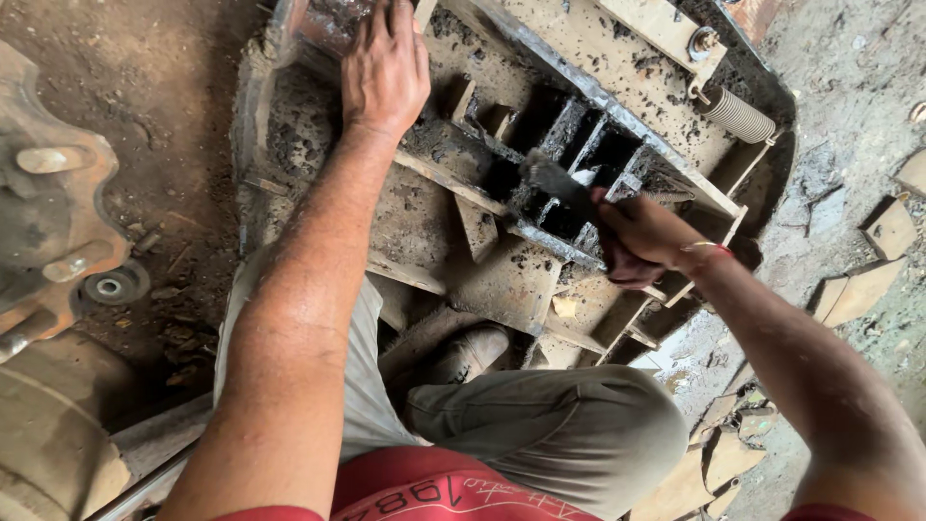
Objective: The person uses a scraper to remove thick black grease from the internal compartments of a large mechanical housing. They repeatedly scrape and wipe the surfaces, focusing on the central and side sections of the part.
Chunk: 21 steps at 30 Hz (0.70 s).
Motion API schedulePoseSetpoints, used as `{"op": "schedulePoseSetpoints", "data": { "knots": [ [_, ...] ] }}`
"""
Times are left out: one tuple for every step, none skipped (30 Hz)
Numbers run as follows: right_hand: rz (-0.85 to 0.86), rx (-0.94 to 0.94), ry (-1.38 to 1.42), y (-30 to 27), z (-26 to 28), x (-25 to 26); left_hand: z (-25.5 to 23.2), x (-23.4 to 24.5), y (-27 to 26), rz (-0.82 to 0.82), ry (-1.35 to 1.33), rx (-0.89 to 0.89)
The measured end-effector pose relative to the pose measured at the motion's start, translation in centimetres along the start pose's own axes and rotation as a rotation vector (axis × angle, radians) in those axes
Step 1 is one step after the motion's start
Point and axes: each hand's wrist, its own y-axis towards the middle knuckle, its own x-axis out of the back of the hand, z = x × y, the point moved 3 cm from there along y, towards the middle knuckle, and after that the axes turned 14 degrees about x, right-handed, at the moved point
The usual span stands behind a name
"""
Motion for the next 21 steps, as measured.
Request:
{"op": "schedulePoseSetpoints", "data": {
  "knots": [
    [-0.016,0.092,-0.155,1.0,0.5,-0.4,-0.2,0.2,0.1,0.007,0.02,0.0],
    [-0.018,0.187,-0.312,2.0,1.2,-1.0,0.1,0.5,-0.3,0.018,0.048,0.01],
    [-0.002,0.163,-0.26,2.8,1.3,-1.6,0.3,0.8,-0.5,0.032,0.048,0.019],
    [0.004,0.13,-0.205,3.3,1.2,-2.1,0.0,1.0,-0.6,0.047,0.037,0.021],
    [0.01,0.097,-0.151,3.5,1.0,-2.5,-0.4,1.1,-0.7,0.061,0.026,0.023],
    [-0.02,0.145,-0.186,3.8,1.3,-2.5,-0.7,1.5,-0.2,0.03,0.012,0.009],
    [-0.05,0.192,-0.222,4.2,1.7,-2.6,-0.9,1.8,0.3,-0.001,-0.001,-0.005],
    [-0.074,0.234,-0.255,4.3,1.8,-3.0,-1.0,2.2,0.2,-0.024,-0.015,-0.016],
    [-0.078,0.244,-0.219,4.3,1.7,-3.4,-0.8,2.4,0.1,0.014,-0.02,0.013],
    [-0.087,0.25,-0.176,4.0,1.5,-3.8,-0.8,2.4,0.0,0.055,-0.027,0.036],
    [-0.096,0.257,-0.133,3.7,1.2,-3.9,-0.8,2.5,-0.1,0.097,-0.034,0.058],
    [-0.111,0.258,-0.17,3.1,0.9,-3.9,-0.9,2.8,-0.6,0.059,-0.027,0.039],
    [-0.125,0.26,-0.206,2.2,0.5,-3.7,-1.2,3.0,-1.1,0.022,-0.02,0.019],
    [-0.141,0.275,-0.244,1.9,0.7,-3.2,-1.2,3.3,-0.9,-0.028,-0.005,-0.002],
    [-0.131,0.286,-0.286,1.8,1.1,-2.7,-1.3,3.3,-0.5,-0.039,-0.021,-0.001],
    [-0.115,0.293,-0.326,1.3,1.2,-2.2,-1.4,3.1,-0.6,-0.044,-0.036,0.002],
    [-0.099,0.299,-0.366,1.4,1.7,-2.0,-1.2,2.8,-0.4,-0.049,-0.052,0.006],
    [-0.068,0.23,-0.268,2.0,2.4,-2.0,-0.7,2.3,-0.1,-0.025,-0.035,0.028],
    [-0.036,0.159,-0.172,2.6,3.0,-2.0,-0.1,1.9,0.2,0.0,-0.019,0.051],
    [-0.016,0.068,-0.063,2.3,2.8,-2.4,-0.1,1.3,-0.1,0.037,-0.019,0.058],
    [-0.008,0.086,-0.07,1.8,2.8,-2.8,-0.2,0.9,-0.6,0.034,-0.016,0.06]
  ]
}}
